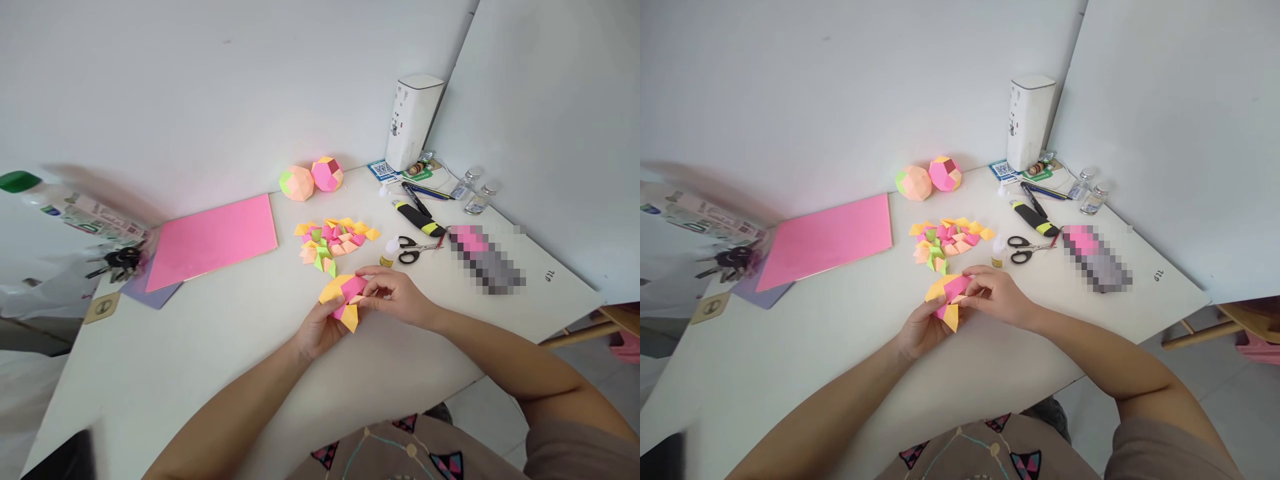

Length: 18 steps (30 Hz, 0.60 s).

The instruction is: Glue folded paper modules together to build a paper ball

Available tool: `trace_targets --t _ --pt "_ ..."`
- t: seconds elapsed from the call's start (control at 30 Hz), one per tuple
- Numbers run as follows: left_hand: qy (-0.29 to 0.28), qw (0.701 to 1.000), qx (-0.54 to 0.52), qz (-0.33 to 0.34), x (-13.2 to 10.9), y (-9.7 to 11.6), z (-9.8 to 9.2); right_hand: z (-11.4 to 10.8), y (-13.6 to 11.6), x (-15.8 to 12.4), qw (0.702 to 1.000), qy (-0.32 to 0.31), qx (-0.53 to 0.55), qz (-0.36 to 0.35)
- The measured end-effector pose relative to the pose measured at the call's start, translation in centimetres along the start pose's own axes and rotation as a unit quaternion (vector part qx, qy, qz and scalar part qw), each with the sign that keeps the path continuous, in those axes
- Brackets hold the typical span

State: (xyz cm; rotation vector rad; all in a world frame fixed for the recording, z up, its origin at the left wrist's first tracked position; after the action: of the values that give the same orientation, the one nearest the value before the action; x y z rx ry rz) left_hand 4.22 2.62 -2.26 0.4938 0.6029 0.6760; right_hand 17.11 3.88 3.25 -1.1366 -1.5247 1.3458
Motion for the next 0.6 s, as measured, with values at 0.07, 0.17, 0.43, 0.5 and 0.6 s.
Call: trace_targets --t 0.07,0.17,0.43,0.5,0.6 --pt "-0.007 1.0 -0.001 0.002 0.0 0.0 0.1 0.0 0.2 0.0 0.999 0.021 0.029 0.022" --pt "-0.016 1.0 0.003 0.007 0.1 0.1 0.2 0.1 0.6 -0.1 0.996 0.037 0.059 0.06" --pt "-0.015 1.0 0.01 0.019 0.1 0.2 0.4 0.4 1.4 -0.2 0.985 0.043 0.127 0.106" --pt "-0.015 1.0 0.016 0.022 0.0 0.2 0.4 0.4 1.5 -0.3 0.985 0.043 0.126 0.113" --pt "-0.016 0.999 0.031 0.027 0.0 0.3 0.6 0.5 1.6 -0.3 0.985 0.044 0.12 0.117"
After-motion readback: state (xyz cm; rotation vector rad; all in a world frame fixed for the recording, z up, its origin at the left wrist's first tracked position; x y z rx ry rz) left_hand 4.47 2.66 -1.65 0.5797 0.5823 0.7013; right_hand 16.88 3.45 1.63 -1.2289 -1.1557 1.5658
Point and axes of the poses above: each hand's wrist, its own x-axis towards the middle knuckle, its own z-axis out of the palm, y = z × x, the point moved 6 cm from there along x, towards the middle knuckle, and after that the axes turned 10 degrees about x, right-handed, at the moved point
